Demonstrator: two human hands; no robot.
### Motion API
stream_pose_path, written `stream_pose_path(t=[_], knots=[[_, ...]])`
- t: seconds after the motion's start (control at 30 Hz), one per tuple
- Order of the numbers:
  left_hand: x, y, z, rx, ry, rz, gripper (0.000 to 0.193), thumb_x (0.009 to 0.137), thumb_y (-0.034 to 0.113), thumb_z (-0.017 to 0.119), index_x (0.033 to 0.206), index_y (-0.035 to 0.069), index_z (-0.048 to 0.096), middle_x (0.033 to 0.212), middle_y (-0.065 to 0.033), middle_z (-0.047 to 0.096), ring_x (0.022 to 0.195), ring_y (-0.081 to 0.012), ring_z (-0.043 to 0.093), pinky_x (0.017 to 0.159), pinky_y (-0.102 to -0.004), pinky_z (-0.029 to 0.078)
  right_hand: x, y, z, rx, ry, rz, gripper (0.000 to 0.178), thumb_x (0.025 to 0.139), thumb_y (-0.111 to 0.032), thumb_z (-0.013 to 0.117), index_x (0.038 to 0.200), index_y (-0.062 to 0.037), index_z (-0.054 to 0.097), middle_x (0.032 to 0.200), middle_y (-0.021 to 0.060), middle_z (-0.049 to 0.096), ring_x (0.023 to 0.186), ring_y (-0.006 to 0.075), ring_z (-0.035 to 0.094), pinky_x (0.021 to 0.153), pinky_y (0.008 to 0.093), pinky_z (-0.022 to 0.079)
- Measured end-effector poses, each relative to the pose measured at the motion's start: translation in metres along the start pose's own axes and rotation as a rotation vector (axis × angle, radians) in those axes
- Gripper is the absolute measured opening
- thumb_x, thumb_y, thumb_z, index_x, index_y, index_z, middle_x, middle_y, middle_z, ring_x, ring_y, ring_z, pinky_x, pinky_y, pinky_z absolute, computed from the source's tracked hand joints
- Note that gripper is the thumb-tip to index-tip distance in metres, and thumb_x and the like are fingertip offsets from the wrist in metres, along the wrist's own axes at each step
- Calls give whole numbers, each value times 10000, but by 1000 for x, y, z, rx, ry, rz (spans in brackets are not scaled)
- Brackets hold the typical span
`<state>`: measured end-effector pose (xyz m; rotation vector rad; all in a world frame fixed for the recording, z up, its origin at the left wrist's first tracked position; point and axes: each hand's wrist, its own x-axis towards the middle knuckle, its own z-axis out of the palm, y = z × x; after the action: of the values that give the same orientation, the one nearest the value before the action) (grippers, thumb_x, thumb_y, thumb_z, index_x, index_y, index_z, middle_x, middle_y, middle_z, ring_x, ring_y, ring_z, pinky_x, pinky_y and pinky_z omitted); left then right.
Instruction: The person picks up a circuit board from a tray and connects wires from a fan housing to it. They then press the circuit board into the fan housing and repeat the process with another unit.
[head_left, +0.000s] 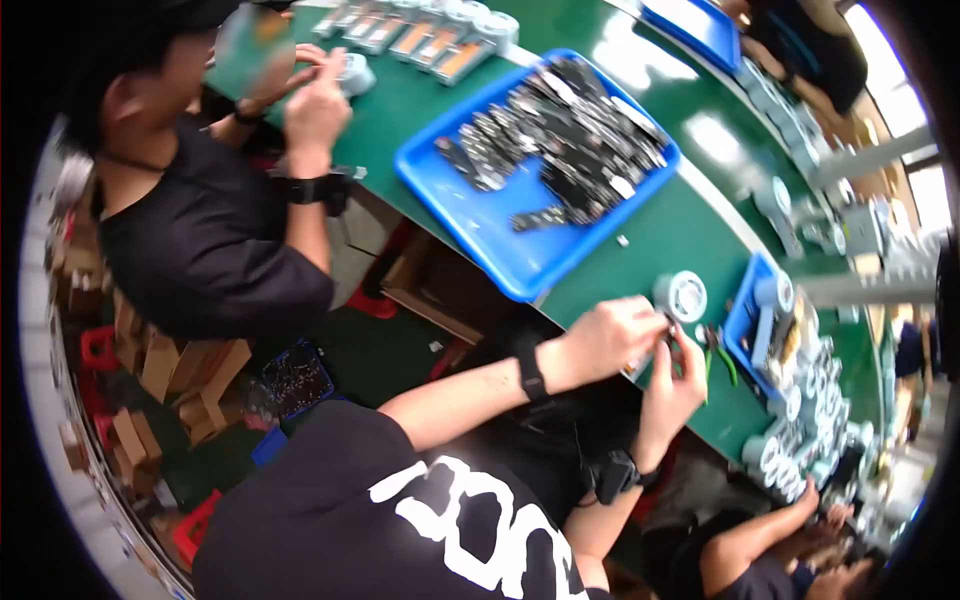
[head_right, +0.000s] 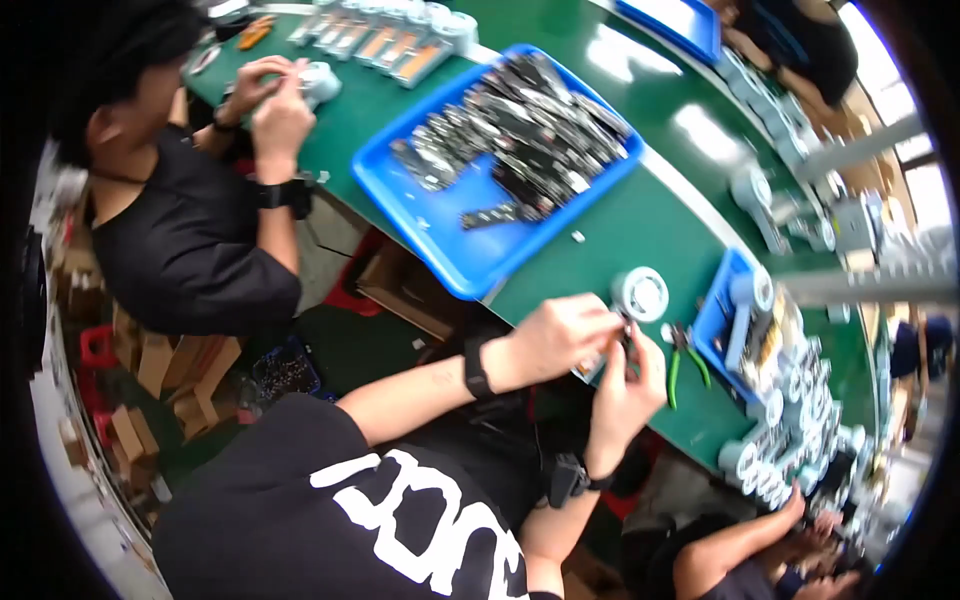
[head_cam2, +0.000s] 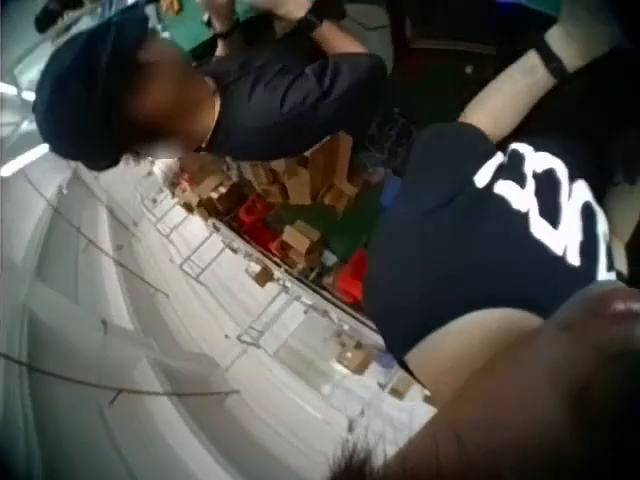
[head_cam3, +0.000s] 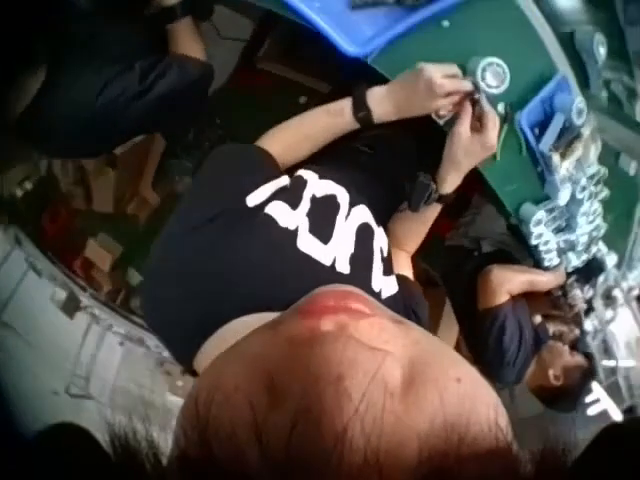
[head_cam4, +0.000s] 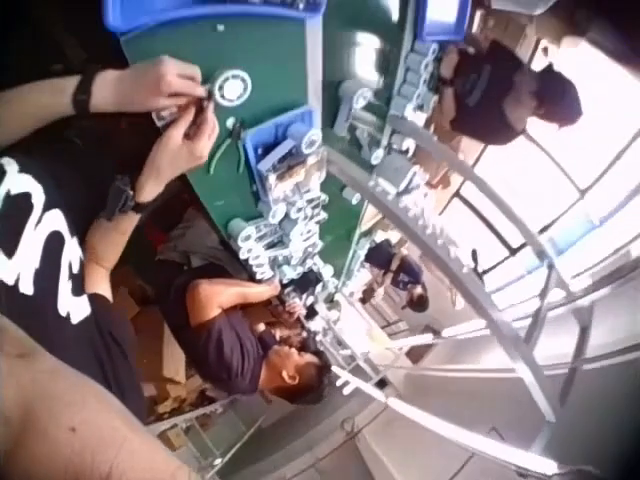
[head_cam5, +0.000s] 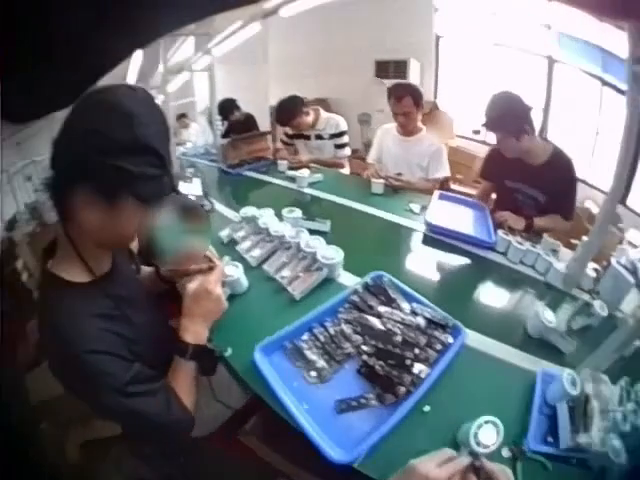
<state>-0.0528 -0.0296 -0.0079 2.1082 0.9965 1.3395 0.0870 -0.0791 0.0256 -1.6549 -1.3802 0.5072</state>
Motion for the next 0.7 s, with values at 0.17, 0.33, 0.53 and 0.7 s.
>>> stream_pose_path(t=[0.17,0.33,0.53,0.7], knots=[[-11,30,23,-107,11,-202,120,855,76,700,961,19,696,892,-129,650,799,-312,665,718,-410,546,-28,-4,-20,-133,53,50,273,927,-9,702,1198,20,704,1022,86,704,838,141,663,714,273,539],[4,34,34,-272,62,-378,70,856,72,695,899,18,708,901,-133,661,818,-327,668,727,-418,545,-24,4,-20,-96,108,97,277,934,-7,690,1209,25,696,1008,87,702,843,138,668,715,282,540],[26,15,54,-414,70,-231,128,863,53,688,972,10,738,896,-175,709,800,-331,704,695,-396,559,5,0,-21,-167,206,12,236,948,34,653,1180,66,682,1059,104,704,951,178,686,835,299,561],[21,-21,46,-440,7,-479,240,916,-80,598,1117,-58,727,978,-172,762,854,-219,753,781,-308,605,32,21,25,-244,243,-84,263,853,0,732,1116,-7,722,1039,165,672,914,332,654,835,392,539]])
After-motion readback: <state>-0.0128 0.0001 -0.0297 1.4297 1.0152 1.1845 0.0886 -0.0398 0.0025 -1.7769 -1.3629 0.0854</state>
